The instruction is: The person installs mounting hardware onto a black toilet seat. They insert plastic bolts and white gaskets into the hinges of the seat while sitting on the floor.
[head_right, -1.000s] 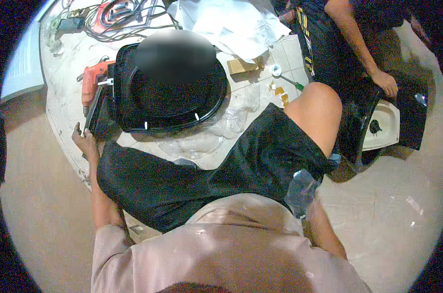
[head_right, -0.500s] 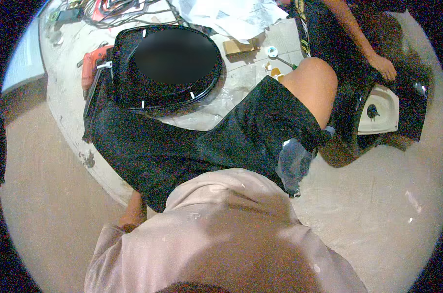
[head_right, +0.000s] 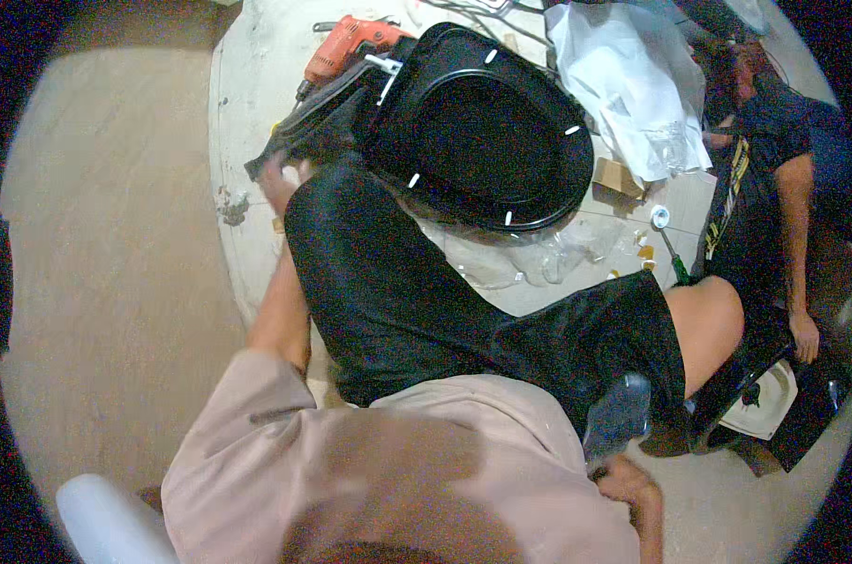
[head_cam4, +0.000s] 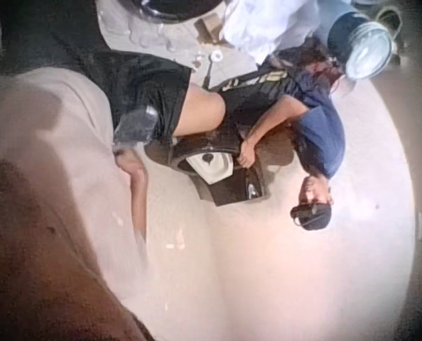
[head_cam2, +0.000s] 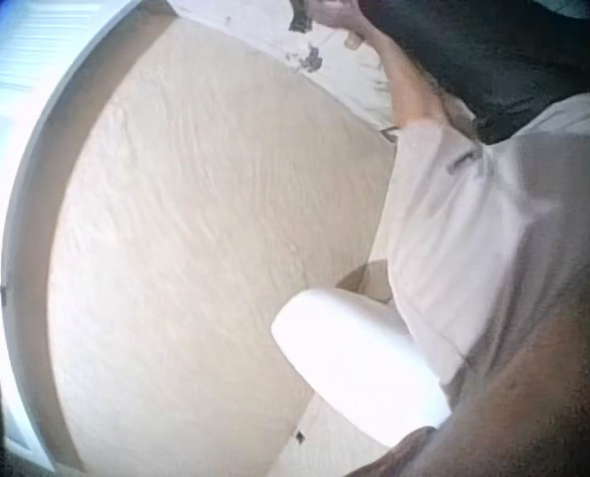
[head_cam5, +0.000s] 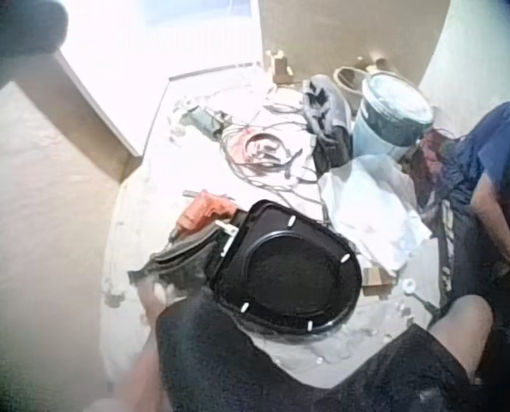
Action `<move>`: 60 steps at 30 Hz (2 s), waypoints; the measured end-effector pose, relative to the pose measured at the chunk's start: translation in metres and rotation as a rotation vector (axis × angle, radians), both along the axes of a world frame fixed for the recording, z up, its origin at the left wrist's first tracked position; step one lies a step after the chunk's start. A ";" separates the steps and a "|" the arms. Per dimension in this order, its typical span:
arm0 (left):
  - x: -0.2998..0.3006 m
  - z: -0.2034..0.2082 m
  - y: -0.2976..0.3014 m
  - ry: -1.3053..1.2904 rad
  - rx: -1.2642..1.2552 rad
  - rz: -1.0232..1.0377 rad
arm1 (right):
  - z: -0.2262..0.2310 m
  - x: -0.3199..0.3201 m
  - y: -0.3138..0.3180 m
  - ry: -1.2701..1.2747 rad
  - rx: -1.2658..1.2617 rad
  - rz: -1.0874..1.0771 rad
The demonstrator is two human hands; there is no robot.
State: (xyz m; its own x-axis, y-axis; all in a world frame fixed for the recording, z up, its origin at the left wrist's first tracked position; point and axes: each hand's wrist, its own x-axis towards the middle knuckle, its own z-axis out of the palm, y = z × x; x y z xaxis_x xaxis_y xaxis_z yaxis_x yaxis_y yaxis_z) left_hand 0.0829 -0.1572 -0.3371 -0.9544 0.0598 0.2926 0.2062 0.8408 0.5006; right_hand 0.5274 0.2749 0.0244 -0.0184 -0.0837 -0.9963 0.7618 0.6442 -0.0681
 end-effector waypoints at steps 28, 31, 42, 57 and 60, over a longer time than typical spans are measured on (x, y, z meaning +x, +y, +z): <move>-0.147 -0.016 0.043 0.274 -0.301 -0.295 | -0.394 -0.222 0.041 1.116 0.664 -1.031; -0.120 -0.016 0.053 0.209 -0.602 -0.558 | -0.388 -0.238 0.087 1.052 0.824 -0.776; -0.183 -0.036 0.065 -0.054 -0.893 -0.213 | -0.389 -0.374 0.196 1.177 0.542 -0.918; -0.239 -0.074 0.060 0.033 -0.814 0.036 | -0.349 -0.498 0.081 1.939 1.128 0.038; -0.243 -0.079 0.062 0.034 -0.800 0.033 | -0.336 -0.486 -0.027 1.823 0.375 0.280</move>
